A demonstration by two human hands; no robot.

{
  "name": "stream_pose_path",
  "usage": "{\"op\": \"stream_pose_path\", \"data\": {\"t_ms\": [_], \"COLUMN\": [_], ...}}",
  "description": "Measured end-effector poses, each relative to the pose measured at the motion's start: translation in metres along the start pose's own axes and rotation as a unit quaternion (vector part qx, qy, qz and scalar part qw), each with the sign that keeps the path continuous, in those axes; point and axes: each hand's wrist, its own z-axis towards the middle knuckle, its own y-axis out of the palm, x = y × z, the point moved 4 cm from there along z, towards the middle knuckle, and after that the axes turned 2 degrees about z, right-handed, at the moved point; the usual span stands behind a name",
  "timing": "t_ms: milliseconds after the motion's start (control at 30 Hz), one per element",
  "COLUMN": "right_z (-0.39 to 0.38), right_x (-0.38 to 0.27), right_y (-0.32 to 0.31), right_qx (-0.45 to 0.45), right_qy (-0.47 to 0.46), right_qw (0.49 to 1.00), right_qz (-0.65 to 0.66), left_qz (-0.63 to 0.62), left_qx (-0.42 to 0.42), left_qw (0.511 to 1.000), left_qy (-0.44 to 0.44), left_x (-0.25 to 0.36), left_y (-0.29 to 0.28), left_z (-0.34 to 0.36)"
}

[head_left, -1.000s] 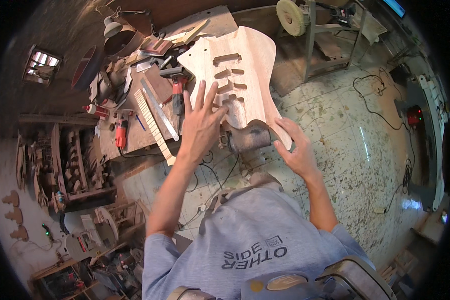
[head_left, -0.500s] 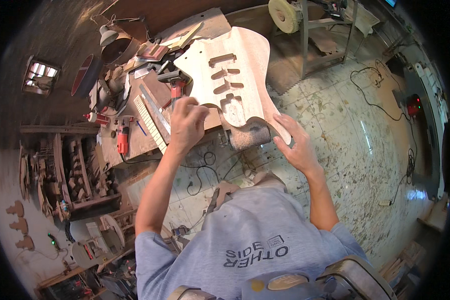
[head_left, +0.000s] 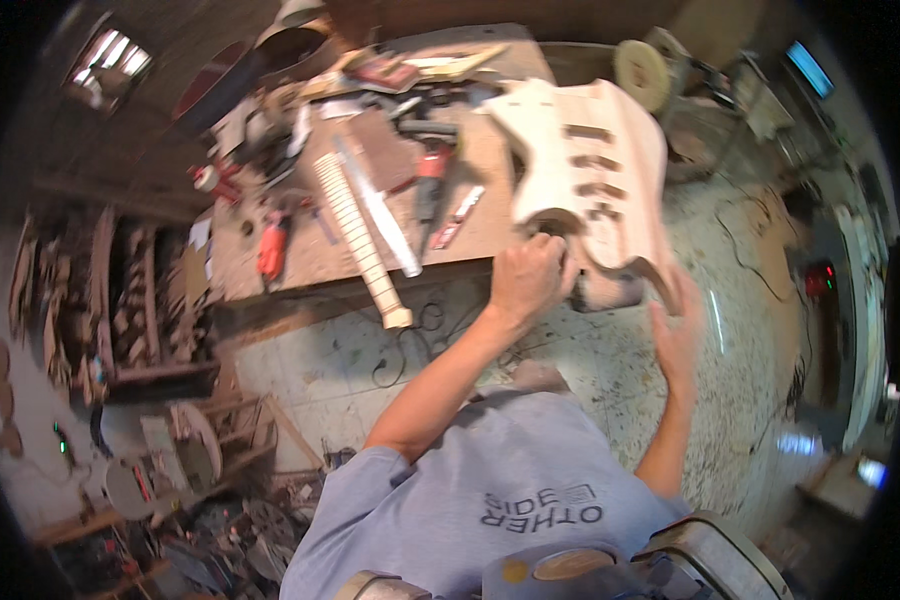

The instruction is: The person uses a router on a wooden guitar body, measures the body with a ruler, and fits a guitar neck into the slot.

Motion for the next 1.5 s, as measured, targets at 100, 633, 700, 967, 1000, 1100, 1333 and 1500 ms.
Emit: {"op": "stream_pose_path", "data": {"t_ms": [100,633,700,967,1000,1100,1333,1500], "right_z": [-0.029,-0.253,-0.265,-0.334,-0.333,-0.310,-0.119,-0.066], "right_x": [0.000,0.001,0.008,0.019,0.023,0.027,-0.080,-0.167], "right_y": [-0.002,0.023,0.022,0.036,0.041,0.053,0.017,-0.035], "right_qx": [0.091,-0.120,-0.148,-0.214,-0.232,-0.217,-0.246,-0.241], "right_qy": [-0.005,0.279,0.316,0.421,0.409,0.390,0.153,-0.184], "right_qw": [0.988,0.936,0.923,0.874,0.876,0.892,0.954,0.919], "right_qz": [-0.121,-0.176,-0.161,-0.112,-0.109,-0.067,0.083,0.251], "left_qz": [-0.052,0.163,0.122,0.191,0.171,0.101,0.178,0.283], "left_qx": [0.076,0.006,0.000,0.037,0.070,0.053,0.105,0.073], "left_qw": [0.985,0.891,0.895,0.899,0.911,0.910,0.944,0.948], "left_qy": [-0.147,-0.423,-0.429,-0.392,-0.368,-0.398,-0.258,-0.128], "left_x": [-0.092,-0.619,-0.665,-0.607,-0.595,-0.503,-0.282,-0.117], "left_y": [-0.039,-0.177,-0.186,-0.195,-0.196,-0.212,-0.273,-0.289], "left_z": [-0.038,-0.130,-0.152,-0.141,-0.143,-0.138,-0.131,-0.102]}}
